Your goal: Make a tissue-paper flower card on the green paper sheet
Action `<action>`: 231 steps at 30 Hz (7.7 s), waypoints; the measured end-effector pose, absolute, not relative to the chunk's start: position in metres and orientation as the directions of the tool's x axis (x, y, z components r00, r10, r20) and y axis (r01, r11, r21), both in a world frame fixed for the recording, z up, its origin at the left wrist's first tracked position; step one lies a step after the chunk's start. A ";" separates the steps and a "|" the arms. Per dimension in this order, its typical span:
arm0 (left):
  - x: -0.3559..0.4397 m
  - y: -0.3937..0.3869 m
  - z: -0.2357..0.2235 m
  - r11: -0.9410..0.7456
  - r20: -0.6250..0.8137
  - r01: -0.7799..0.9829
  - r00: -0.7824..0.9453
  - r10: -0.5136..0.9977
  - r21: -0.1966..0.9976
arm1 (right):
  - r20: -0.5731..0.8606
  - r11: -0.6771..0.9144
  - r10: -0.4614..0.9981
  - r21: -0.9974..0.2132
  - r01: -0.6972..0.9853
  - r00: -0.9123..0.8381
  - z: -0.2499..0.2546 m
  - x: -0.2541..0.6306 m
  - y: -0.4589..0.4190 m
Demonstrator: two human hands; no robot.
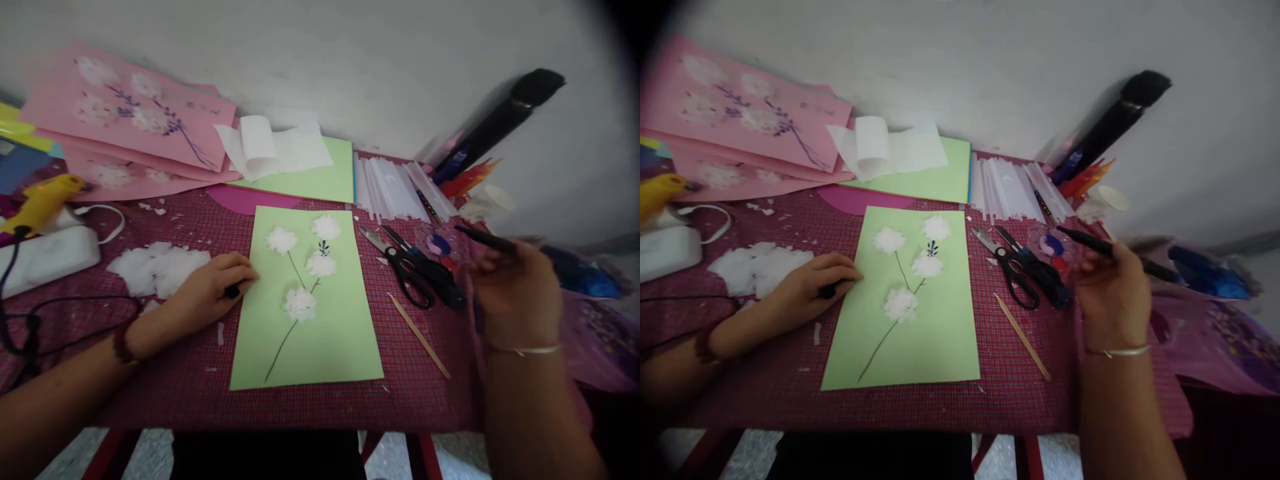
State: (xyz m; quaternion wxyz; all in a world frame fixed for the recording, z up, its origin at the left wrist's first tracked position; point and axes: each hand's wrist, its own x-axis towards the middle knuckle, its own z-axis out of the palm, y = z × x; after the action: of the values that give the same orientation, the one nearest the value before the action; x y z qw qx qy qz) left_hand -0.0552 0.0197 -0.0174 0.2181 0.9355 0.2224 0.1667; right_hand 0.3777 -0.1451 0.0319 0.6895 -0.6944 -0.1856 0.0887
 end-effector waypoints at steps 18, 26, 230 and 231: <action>-0.055 0.016 -0.017 -0.820 0.216 0.326 0.859 0.465 0.471 | 0.013 -0.024 0.856 -0.998 0.063 0.517 -0.017 0.221 -0.122; -0.055 0.017 -0.017 -0.818 0.219 0.312 0.862 0.458 0.483 | 0.033 -0.020 0.859 -0.995 0.099 0.511 -0.022 0.222 -0.119; -0.053 0.016 -0.014 -0.794 0.179 0.338 0.859 0.479 0.505 | 0.054 -0.094 0.903 -0.943 0.319 0.426 -0.011 0.208 -0.124; -0.053 0.016 -0.014 -0.795 0.181 0.337 0.859 0.479 0.505 | 0.059 -0.090 0.903 -0.942 0.322 0.425 -0.011 0.208 -0.124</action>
State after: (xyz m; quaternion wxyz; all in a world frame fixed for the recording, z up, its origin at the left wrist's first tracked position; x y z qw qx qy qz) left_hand -0.0529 0.0160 -0.0137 0.2347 0.9351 0.2180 0.1514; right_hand 0.2081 -0.1242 -0.0112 0.5016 -0.6789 -0.4511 0.2896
